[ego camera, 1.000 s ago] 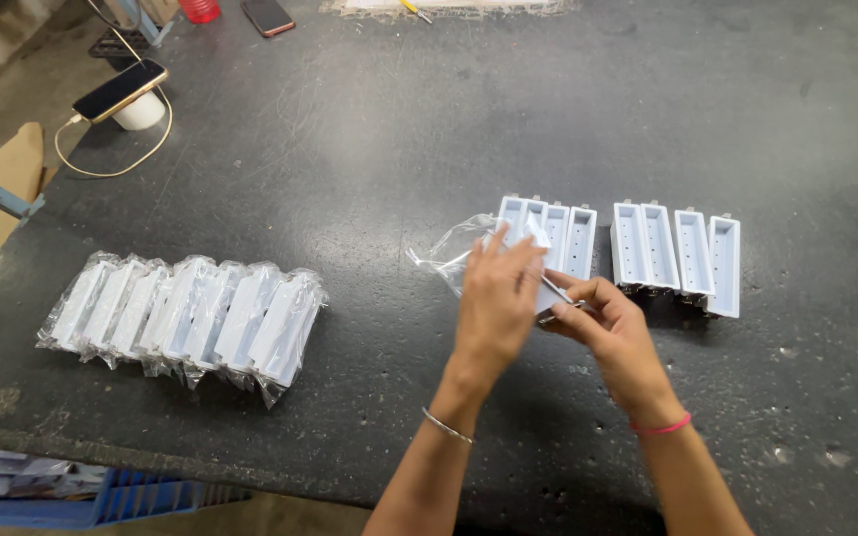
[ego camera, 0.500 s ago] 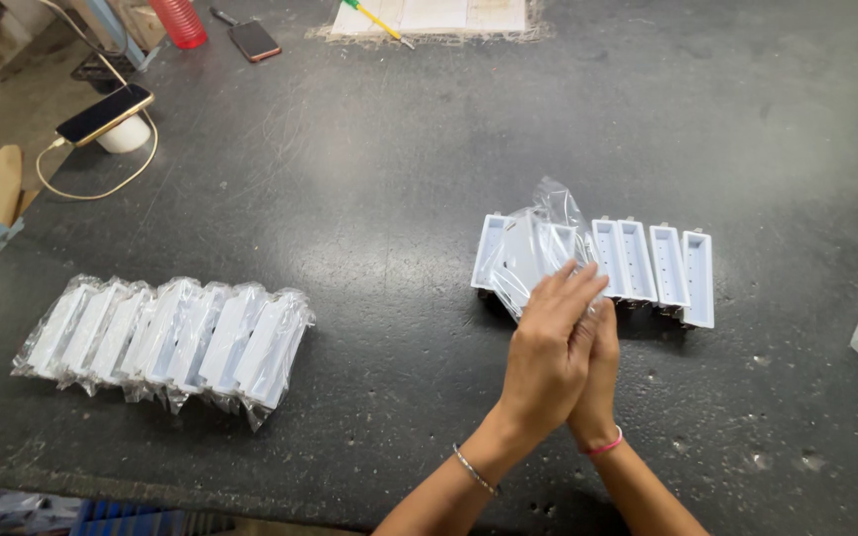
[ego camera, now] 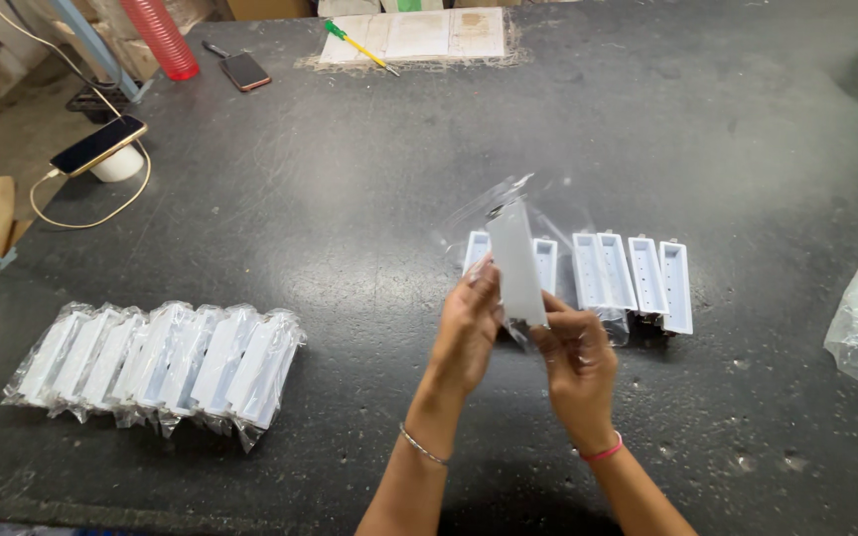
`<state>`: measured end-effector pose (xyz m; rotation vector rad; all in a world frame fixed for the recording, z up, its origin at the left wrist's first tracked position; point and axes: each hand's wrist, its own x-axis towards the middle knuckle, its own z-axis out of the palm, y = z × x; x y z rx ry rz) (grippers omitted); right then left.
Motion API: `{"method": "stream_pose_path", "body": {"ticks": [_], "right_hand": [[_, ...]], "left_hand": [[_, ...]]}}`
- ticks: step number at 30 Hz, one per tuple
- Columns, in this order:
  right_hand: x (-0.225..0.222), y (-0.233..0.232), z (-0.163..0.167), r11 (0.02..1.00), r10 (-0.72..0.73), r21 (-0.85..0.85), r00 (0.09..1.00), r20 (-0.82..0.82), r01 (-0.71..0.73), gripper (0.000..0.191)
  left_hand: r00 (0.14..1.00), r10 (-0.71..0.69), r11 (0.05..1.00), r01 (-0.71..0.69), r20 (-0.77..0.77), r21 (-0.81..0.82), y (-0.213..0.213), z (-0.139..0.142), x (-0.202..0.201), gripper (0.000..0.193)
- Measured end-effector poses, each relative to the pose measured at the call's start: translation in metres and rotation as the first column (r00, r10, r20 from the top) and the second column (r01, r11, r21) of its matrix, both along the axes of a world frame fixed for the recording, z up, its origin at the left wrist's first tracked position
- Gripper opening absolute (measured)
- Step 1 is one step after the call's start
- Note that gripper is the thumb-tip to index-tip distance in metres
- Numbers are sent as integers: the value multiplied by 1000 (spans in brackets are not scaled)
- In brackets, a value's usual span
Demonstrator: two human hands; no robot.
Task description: The person sits at a factory workbench and packs white plastic components into clear plastic bags one at a time. They open a bag, insert a component, wrap the plastic around it, and place the wrapped part on a growing pile of finished pieces, occasionally reaching into a larger bag of parts.
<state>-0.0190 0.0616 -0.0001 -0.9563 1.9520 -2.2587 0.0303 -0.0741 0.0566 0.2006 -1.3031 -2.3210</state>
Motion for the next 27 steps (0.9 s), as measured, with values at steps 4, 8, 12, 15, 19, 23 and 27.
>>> {"method": "stream_pose_path", "body": {"ticks": [4, 8, 12, 15, 19, 23, 27], "right_hand": [[0, -1, -2, 997, 13, -75, 997, -78, -19, 9], [-4, 5, 5, 994, -97, -60, 988, -123, 90, 10], [-4, 4, 17, 957, -237, 110, 942, -239, 268, 13], [-9, 6, 30, 890, -247, 226, 835, -492, 396, 19], [-7, 10, 39, 970, -64, 195, 927, -369, 145, 29], [-6, 9, 35, 999, 28, 44, 996, -83, -25, 24], [-16, 6, 22, 992, 102, -88, 972, 212, -85, 44]], "left_hand": [[985, -168, 983, 165, 33, 77, 12, -15, -5, 59], [978, -204, 979, 202, 48, 32, 23, -30, -10, 47], [974, -216, 973, 208, 71, 101, 27, -37, -13, 43], [984, -152, 986, 144, 97, 80, 25, -37, -13, 45], [995, -42, 993, 32, 90, 109, 15, -31, -11, 50], [999, 21, 974, -28, 33, 224, 2, -23, -5, 65], [999, 47, 929, -36, -20, 368, -1, -22, -7, 82]]}}
